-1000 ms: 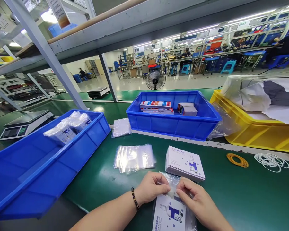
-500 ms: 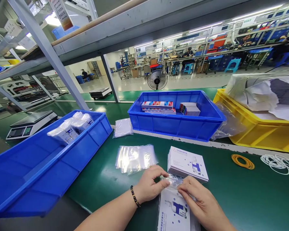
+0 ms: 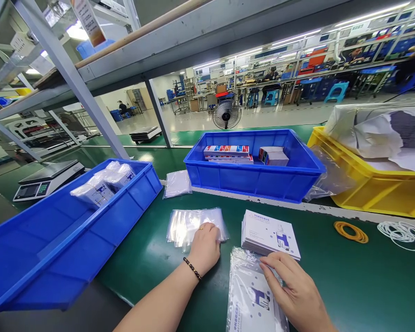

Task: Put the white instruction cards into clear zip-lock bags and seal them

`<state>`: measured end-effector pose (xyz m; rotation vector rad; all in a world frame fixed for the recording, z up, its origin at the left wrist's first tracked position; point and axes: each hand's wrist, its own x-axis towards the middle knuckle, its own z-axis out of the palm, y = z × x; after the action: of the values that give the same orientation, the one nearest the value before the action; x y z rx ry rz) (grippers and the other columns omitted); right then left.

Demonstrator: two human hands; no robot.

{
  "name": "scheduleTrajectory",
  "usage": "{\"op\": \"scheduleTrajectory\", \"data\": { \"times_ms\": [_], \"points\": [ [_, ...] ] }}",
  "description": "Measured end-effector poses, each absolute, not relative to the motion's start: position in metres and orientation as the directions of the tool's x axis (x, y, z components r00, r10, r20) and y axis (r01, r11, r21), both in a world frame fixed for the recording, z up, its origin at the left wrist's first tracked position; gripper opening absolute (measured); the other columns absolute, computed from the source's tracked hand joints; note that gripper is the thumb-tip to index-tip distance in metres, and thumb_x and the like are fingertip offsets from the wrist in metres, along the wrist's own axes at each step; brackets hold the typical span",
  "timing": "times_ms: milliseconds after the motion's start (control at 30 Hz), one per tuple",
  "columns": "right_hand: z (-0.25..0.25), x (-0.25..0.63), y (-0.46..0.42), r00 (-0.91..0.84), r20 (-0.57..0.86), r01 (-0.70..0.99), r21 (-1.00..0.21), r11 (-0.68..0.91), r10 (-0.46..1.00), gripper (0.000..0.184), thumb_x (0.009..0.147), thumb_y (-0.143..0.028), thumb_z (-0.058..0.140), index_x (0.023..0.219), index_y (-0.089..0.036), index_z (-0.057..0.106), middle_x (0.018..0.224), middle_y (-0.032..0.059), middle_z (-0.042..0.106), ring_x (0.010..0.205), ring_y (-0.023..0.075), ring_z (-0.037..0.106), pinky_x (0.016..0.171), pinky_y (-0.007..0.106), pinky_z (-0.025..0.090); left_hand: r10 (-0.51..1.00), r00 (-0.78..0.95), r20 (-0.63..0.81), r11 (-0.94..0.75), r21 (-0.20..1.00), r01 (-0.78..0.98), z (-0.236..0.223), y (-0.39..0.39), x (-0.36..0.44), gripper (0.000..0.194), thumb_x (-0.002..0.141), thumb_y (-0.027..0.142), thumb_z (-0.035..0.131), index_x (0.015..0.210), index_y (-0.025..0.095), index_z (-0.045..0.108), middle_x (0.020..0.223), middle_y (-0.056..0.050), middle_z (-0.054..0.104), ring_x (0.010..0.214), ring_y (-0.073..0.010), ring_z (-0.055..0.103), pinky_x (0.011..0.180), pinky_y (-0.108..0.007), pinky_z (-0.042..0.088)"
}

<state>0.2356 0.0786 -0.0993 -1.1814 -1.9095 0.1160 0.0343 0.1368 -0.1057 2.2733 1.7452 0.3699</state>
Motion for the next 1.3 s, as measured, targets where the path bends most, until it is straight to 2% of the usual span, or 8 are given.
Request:
{"op": "scheduleTrajectory", "data": {
  "times_ms": [200, 400, 567, 667, 800, 967, 1100, 1300],
  "points": [
    [-0.11, 0.234, 0.077, -0.141, 0.509, 0.62, -0.623, 0.476, 0.849, 0.027, 0.082, -0.044, 0.051, 0.077, -0.024, 0.067, 0.076, 0.006, 0.065, 0.068, 0.0184, 0.063, 0.055, 0.024, 0.051, 0.955, 0.237, 0.179, -0.29, 0.388, 0.875, -0.109, 0.138, 0.036, 0.016, 0.076, 0.014, 0.05, 0.07, 0.015, 0.064, 0.078, -0.008, 0.06, 0.082, -0.0225, 0.054, 0.073, -0.036, 0.046],
    [-0.119, 0.226, 0.081, -0.192, 0.106, 0.52, -0.832, 0.193, 0.976, 0.048, 0.083, -0.055, 0.039, 0.065, -0.021, 0.068, 0.067, 0.0043, 0.069, 0.058, 0.018, 0.065, 0.059, 0.024, 0.054, 0.778, 0.504, 0.374, -0.618, 0.31, 0.723, -0.109, 0.128, 0.04, 0.016, 0.074, 0.018, 0.053, 0.064, 0.017, 0.065, 0.073, -0.007, 0.059, 0.069, -0.0181, 0.053, 0.06, -0.029, 0.044],
    [-0.14, 0.226, 0.085, -0.122, 0.051, 0.564, -0.818, 0.112, 0.991, 0.046, 0.082, -0.05, 0.042, 0.103, -0.018, 0.067, 0.087, 0.0072, 0.073, 0.074, 0.0225, 0.069, 0.065, 0.029, 0.056, 0.567, 0.785, 0.25, -0.801, 0.389, 0.455, -0.12, 0.114, 0.05, 0.014, 0.074, 0.028, 0.058, 0.074, 0.018, 0.068, 0.073, -0.005, 0.062, 0.067, -0.0162, 0.057, 0.062, -0.025, 0.045],
    [-0.15, 0.229, 0.085, -0.145, 0.183, 0.655, -0.719, 0.233, 0.972, 0.04, 0.082, -0.042, 0.043, 0.106, -0.019, 0.066, 0.1, 0.0082, 0.07, 0.087, 0.0234, 0.067, 0.072, 0.031, 0.056, 0.624, 0.754, 0.204, -0.68, 0.618, 0.395, -0.121, 0.11, 0.054, 0.026, 0.069, 0.037, 0.065, 0.088, 0.019, 0.068, 0.084, -0.005, 0.065, 0.079, -0.0178, 0.059, 0.073, -0.025, 0.045],
    [-0.152, 0.23, 0.083, -0.283, 0.408, 0.717, -0.511, 0.474, 0.868, 0.036, 0.085, -0.032, 0.038, 0.106, -0.022, 0.065, 0.102, 0.0071, 0.069, 0.088, 0.02, 0.067, 0.074, 0.029, 0.056, 0.849, 0.526, -0.051, -0.171, 0.915, 0.365, -0.117, 0.111, 0.058, 0.029, 0.076, 0.04, 0.054, 0.075, 0.013, 0.067, 0.063, -0.001, 0.06, 0.061, -0.0127, 0.055, 0.06, -0.023, 0.044],
    [-0.137, 0.225, 0.079, -0.445, 0.46, 0.706, -0.348, 0.617, 0.768, 0.036, 0.085, -0.023, 0.041, 0.115, -0.021, 0.059, 0.099, 0.0071, 0.07, 0.085, 0.0183, 0.068, 0.068, 0.023, 0.056, 0.847, 0.372, -0.379, 0.337, 0.925, 0.174, -0.119, 0.116, 0.064, 0.027, 0.076, 0.033, 0.049, 0.061, 0.012, 0.058, 0.051, 0.003, 0.05, 0.043, -0.0077, 0.045, 0.041, -0.019, 0.035],
    [-0.124, 0.217, 0.076, -0.354, 0.462, 0.69, -0.458, 0.56, 0.813, 0.035, 0.084, -0.033, 0.046, 0.115, -0.022, 0.058, 0.092, 0.0065, 0.07, 0.074, 0.0172, 0.068, 0.06, 0.022, 0.055, 0.876, 0.349, -0.332, 0.287, 0.942, 0.177, -0.12, 0.115, 0.064, 0.023, 0.074, 0.027, 0.049, 0.059, 0.012, 0.059, 0.048, 0.004, 0.047, 0.045, -0.0076, 0.044, 0.044, -0.018, 0.035],
    [-0.117, 0.218, 0.076, -0.298, 0.331, 0.616, -0.65, 0.445, 0.895, 0.024, 0.083, -0.041, 0.046, 0.078, -0.024, 0.062, 0.066, 0.0026, 0.063, 0.054, 0.0143, 0.06, 0.049, 0.021, 0.051, 0.919, 0.372, -0.131, -0.005, 0.939, 0.344, -0.115, 0.108, 0.061, 0.02, 0.073, 0.029, 0.058, 0.068, 0.014, 0.069, 0.058, 0.002, 0.057, 0.058, -0.01, 0.047, 0.054, -0.019, 0.036]
  ]
}}
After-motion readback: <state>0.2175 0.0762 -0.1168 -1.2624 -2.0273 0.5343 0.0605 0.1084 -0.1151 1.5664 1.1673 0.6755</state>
